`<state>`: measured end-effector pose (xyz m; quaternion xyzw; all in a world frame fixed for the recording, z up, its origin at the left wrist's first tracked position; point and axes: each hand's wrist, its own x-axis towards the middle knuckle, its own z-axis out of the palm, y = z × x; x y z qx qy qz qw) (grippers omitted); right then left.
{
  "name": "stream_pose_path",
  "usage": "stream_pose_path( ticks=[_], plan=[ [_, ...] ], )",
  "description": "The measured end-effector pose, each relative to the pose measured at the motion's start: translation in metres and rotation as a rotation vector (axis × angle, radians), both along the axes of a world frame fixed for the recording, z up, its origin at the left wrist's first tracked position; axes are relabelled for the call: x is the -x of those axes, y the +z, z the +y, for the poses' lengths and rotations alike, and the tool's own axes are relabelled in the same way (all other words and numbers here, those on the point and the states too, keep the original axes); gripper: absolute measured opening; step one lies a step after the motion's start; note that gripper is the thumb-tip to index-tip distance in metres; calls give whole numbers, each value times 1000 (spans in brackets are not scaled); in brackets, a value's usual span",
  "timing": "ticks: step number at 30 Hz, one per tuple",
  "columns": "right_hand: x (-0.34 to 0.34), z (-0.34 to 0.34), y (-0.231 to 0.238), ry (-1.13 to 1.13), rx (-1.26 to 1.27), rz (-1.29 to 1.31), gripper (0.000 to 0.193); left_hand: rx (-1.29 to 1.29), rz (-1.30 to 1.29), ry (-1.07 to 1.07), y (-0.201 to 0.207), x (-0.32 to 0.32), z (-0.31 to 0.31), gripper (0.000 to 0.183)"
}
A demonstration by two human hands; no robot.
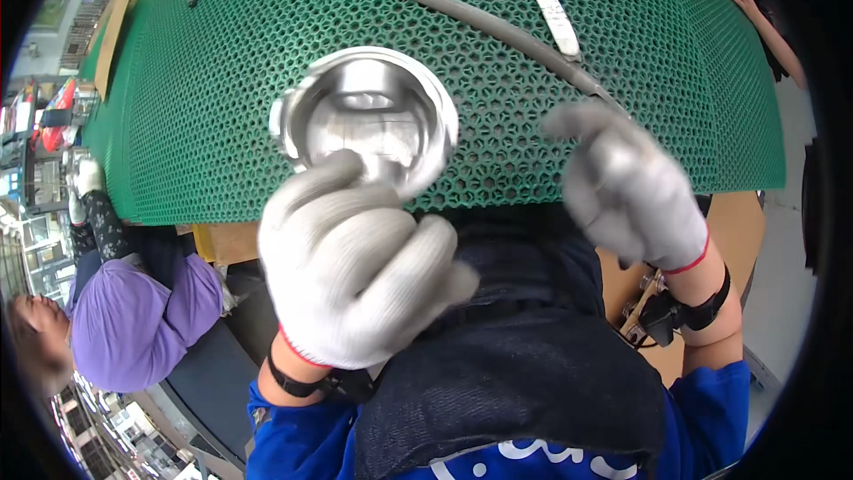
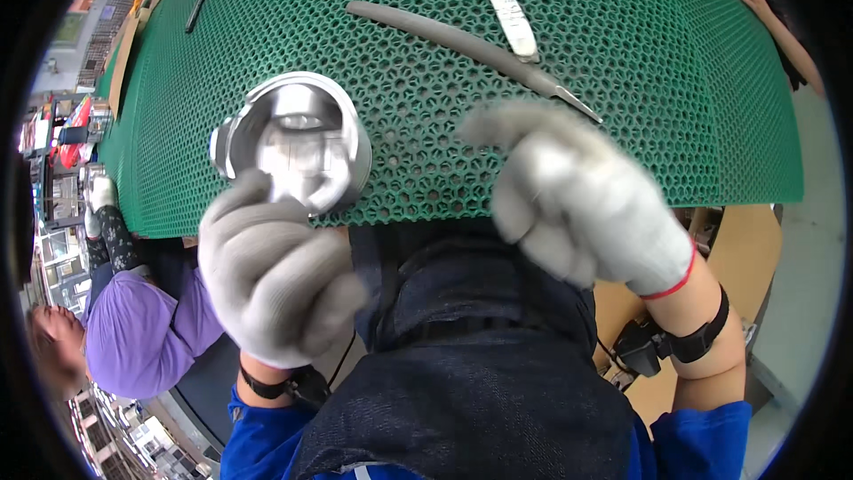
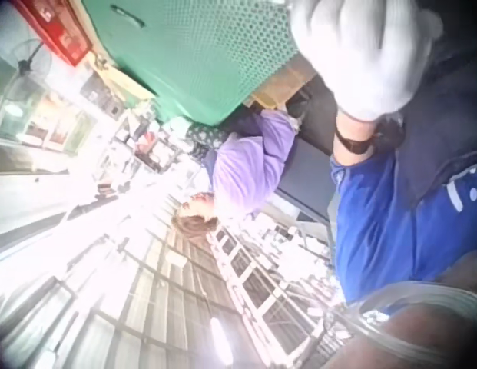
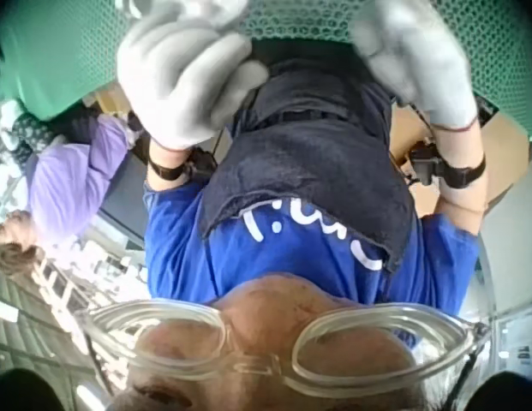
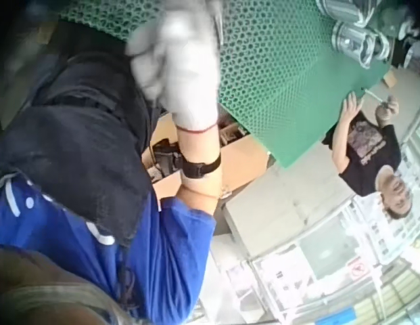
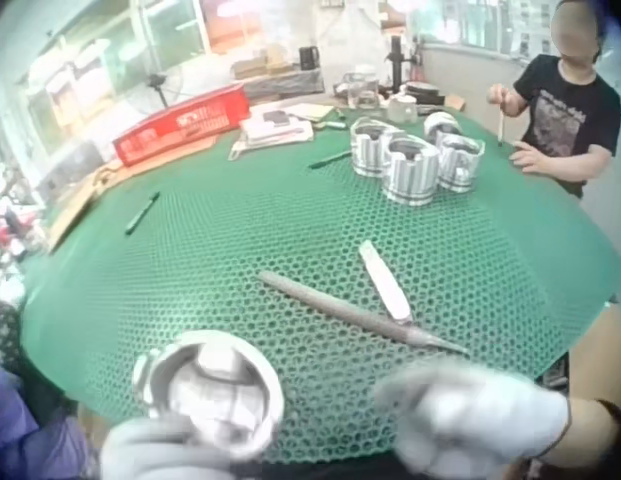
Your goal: Cleaning and deburring metal engine pistons using a small metal pick and a file, then stacking them for transport.
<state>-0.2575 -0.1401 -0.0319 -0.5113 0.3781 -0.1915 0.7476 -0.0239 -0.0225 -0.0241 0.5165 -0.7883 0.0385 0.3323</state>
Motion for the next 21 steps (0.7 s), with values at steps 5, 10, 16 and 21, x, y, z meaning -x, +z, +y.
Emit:
stream_pose_path(
  ticks=[5,10,16,21],
  plan=[
    [6,-25,19,95,114,-184,59,-96,-100,100,-15,-51,8,30],
    [-42,-44,-30,71,1344,36,36,35,92,45,-16,-42,-46,16],
    [-57,-31,-43,148,1705,435,18,-78,161,125,-17,-35,-46,13],
    [-42,-14,-2,406,-182,171,34,57,-51,199,-26,-2,-17,27]
  ],
)
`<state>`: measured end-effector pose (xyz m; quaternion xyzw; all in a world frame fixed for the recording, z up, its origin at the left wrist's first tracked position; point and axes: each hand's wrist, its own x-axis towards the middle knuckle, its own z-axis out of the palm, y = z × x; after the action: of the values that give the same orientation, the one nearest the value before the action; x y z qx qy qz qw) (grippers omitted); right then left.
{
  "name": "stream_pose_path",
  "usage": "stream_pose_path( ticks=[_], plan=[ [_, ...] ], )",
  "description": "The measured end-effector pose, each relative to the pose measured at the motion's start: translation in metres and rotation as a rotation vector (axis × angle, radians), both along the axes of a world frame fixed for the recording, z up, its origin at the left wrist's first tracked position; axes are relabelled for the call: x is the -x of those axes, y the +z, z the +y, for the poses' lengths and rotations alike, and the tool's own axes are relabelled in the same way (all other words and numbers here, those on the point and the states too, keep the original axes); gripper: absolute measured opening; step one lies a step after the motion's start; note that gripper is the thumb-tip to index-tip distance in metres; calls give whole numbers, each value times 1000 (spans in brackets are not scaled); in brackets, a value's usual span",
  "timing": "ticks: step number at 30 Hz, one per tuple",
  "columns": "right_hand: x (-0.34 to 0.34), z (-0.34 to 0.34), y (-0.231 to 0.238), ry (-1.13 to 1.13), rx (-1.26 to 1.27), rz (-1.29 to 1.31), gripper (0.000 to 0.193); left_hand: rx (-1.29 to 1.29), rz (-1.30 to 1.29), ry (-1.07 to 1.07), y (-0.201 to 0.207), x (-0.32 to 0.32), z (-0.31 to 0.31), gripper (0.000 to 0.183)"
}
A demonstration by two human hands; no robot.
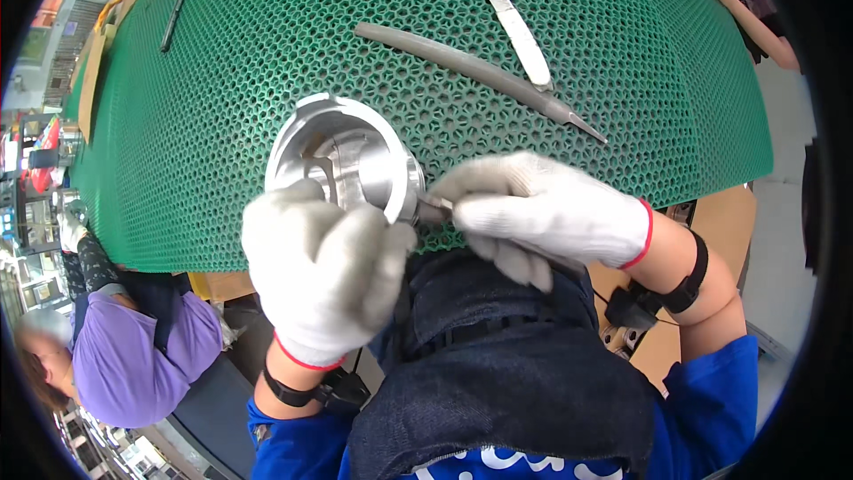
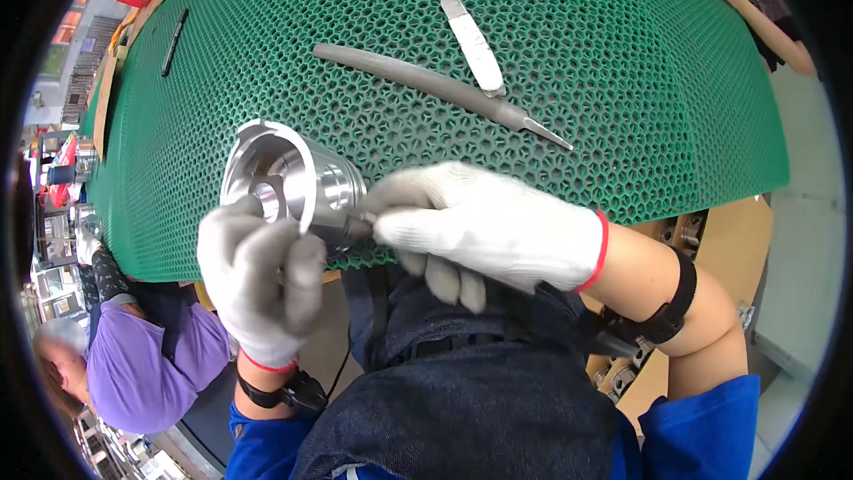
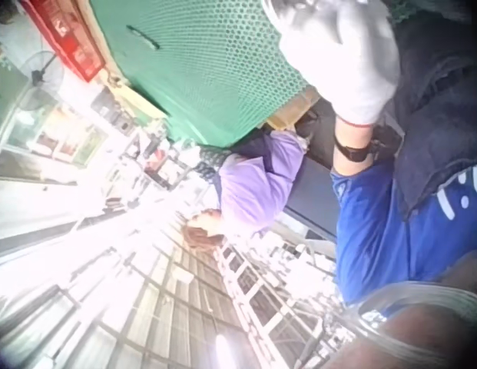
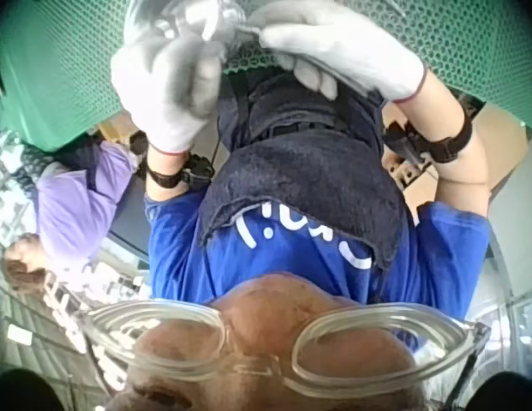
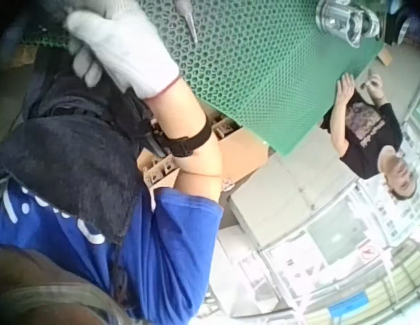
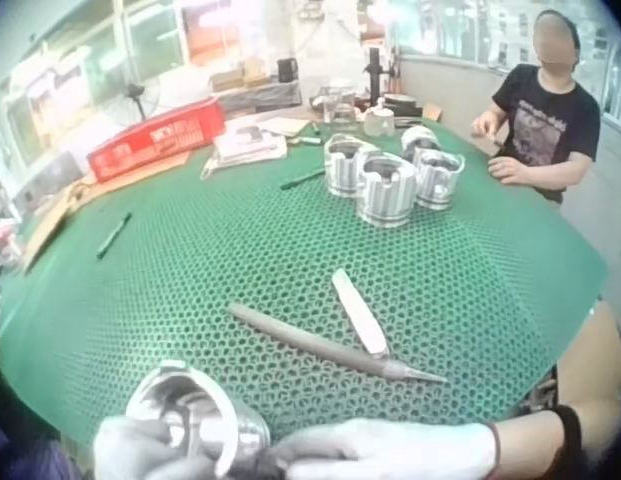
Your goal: Cleaning and deburring metal engine pistons using a small metal pick and a file, then stacking them for transport.
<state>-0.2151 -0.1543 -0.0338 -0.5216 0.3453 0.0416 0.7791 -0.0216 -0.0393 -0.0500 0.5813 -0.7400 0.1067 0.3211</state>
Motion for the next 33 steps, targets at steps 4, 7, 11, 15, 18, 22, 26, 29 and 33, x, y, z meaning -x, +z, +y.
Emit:
stream_pose_path(
  ticks=[4,7,11,15,18,22,26,29,33],
  plan=[
    [10,3,-10,-126,-468,-184,34,-102,-58,-23,1,4,6,36],
    [14,3,-4,-302,-415,-58,33,-153,276,-262,4,-24,14,38],
    [87,7,-34,-572,-221,-403,38,9,806,222,-9,-63,32,49],
    [93,31,-43,-600,173,-183,57,-350,263,-109,-23,-89,-28,53],
    [79,27,-19,-256,183,-62,40,-385,18,-226,13,-59,-64,47],
    [56,21,-30,-193,1055,-136,21,-266,-184,-188,25,4,-45,48],
    [40,14,-27,-161,1223,-78,23,-262,-199,-85,21,24,-37,50],
    [28,7,-22,-146,1202,-87,26,-241,-210,-30,25,28,-40,48],
    [19,3,-18,-110,1012,-51,27,-404,-185,-6,34,23,-59,40]
  ],
)
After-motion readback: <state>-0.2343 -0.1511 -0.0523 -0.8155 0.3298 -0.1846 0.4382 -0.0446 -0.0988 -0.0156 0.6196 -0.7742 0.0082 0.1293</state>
